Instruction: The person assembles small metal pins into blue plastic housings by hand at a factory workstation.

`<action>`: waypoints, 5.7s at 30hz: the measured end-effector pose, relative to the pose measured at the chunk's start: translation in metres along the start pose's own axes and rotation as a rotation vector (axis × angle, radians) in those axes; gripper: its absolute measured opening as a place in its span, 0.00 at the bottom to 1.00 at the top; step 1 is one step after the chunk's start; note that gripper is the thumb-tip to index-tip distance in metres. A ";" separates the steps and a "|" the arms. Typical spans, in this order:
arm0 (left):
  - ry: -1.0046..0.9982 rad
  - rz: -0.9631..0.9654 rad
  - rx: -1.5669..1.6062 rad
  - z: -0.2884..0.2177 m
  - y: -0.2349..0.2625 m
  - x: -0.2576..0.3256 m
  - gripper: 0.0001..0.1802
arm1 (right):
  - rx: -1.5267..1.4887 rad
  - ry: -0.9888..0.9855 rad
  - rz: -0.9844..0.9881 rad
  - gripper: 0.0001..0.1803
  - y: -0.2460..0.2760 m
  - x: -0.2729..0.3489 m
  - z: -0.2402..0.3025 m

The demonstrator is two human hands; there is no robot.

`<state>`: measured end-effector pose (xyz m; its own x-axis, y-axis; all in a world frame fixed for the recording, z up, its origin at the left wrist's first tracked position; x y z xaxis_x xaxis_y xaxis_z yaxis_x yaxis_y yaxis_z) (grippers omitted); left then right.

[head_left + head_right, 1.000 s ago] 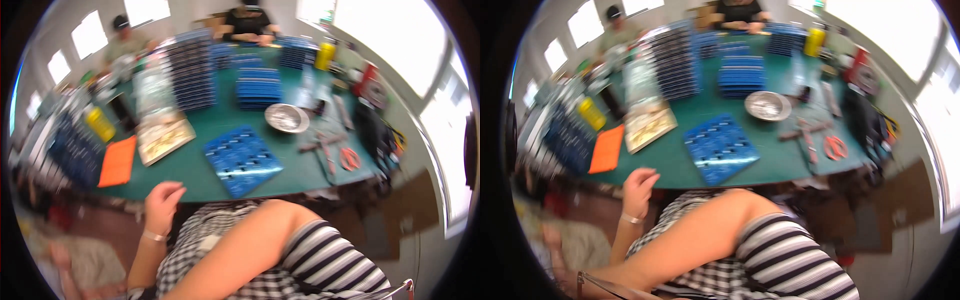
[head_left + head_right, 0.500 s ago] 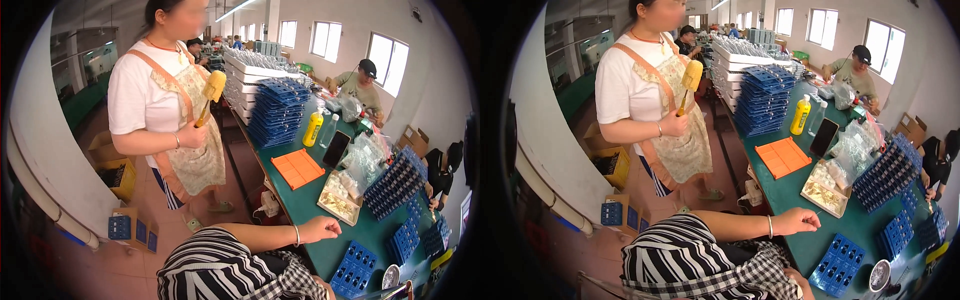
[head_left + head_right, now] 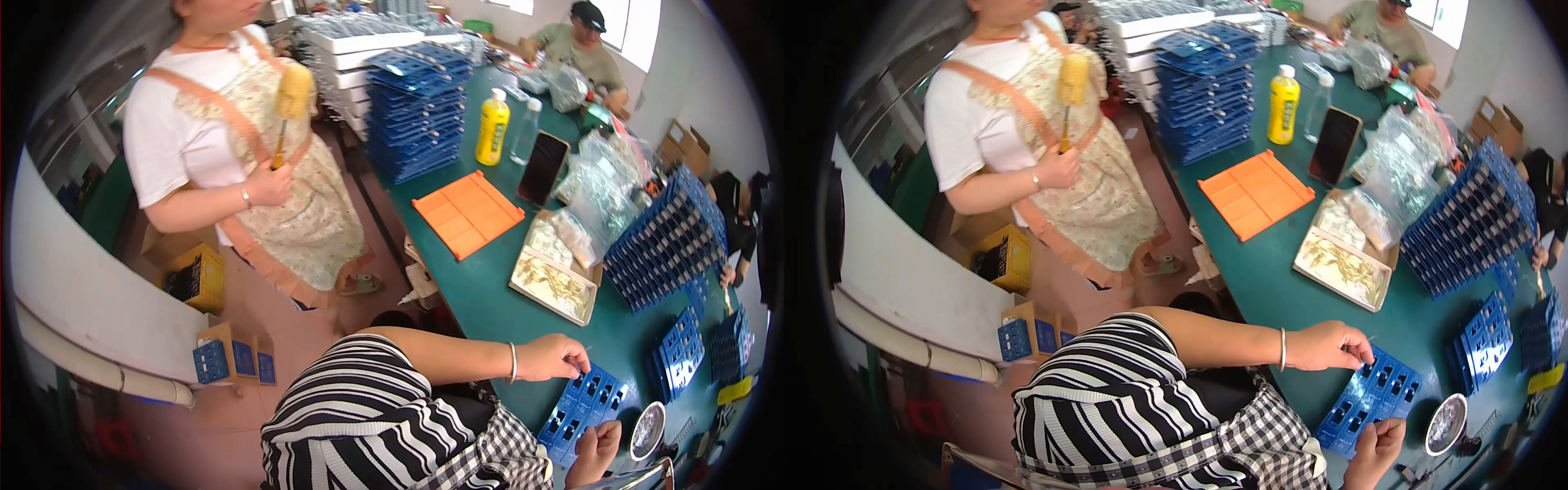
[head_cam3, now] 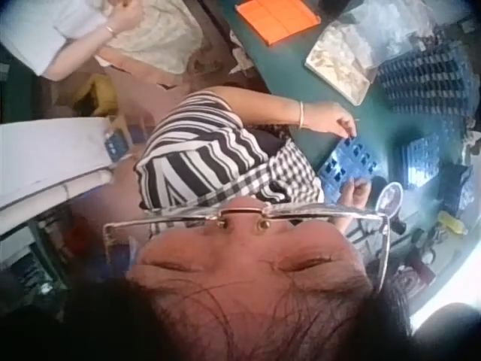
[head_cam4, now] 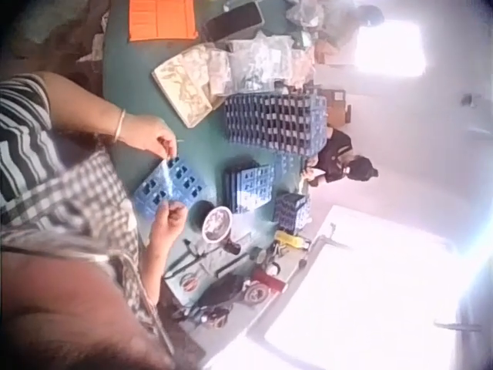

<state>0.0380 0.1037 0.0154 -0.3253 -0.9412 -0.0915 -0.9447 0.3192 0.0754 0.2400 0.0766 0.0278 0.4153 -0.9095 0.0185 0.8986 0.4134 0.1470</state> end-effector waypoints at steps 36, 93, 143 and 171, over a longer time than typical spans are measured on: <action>0.089 0.500 -0.420 0.016 -0.088 -0.067 0.20 | 0.663 0.098 -0.192 0.09 0.011 -0.035 -0.005; 0.166 0.283 0.010 0.047 -0.046 -0.097 0.08 | 0.720 -0.027 -0.262 0.05 0.087 -0.063 -0.027; 0.425 0.128 0.489 0.069 -0.025 -0.071 0.04 | 0.492 -0.150 -0.416 0.02 0.101 -0.066 -0.054; 0.399 0.141 0.474 0.071 -0.024 -0.067 0.04 | 0.721 -0.217 -0.309 0.04 0.094 -0.079 -0.043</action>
<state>0.0795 0.1668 -0.0506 -0.4937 -0.8261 0.2715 -0.8395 0.3712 -0.3969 0.2974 0.1896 -0.0027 0.0601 -0.9968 0.0528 0.6258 0.0789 0.7760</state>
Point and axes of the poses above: each hand's wrist, its own x-axis away from the middle knuckle, its own y-axis out of the back of the hand, z = x × y, the point moved 10 cm from there along -x, towards the middle knuckle, and after that the axes turned 7 degrees about z, right-handed, at the moved point
